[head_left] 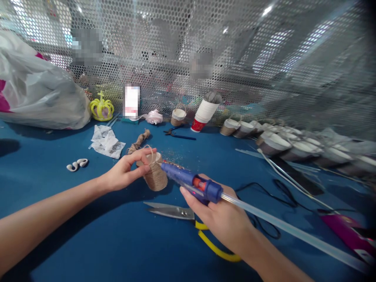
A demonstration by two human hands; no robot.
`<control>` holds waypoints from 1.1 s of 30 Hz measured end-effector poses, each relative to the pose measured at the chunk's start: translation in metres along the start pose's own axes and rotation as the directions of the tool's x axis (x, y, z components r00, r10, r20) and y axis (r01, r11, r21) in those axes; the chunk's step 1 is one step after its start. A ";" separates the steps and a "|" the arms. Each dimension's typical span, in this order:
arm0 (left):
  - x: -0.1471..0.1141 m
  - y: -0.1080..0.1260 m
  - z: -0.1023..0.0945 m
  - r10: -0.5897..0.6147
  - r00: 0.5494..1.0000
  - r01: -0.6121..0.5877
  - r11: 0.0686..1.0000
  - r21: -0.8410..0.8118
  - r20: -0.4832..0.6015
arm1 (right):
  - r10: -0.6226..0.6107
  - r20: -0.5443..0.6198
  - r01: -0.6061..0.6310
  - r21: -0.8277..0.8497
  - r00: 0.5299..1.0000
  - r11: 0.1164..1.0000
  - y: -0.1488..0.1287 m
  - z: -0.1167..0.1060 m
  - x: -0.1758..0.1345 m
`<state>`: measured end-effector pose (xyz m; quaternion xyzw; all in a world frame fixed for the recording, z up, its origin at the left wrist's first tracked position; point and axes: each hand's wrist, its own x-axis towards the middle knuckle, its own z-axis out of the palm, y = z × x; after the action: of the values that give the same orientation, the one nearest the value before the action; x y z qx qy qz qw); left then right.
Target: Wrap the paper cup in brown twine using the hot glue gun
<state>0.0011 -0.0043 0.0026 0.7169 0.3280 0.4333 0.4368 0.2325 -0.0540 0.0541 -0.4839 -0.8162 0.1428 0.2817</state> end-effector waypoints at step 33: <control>0.001 0.004 -0.002 -0.030 0.999 0.032 0.994 -0.101 0.023 | 0.106 -0.091 -0.093 0.136 0.990 0.986 0.003 0.004 0.006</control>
<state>-0.0002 -0.0044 0.0075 0.6929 0.3122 0.4349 0.4829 0.2296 -0.0468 0.0511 -0.5108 -0.7650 0.1863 0.3453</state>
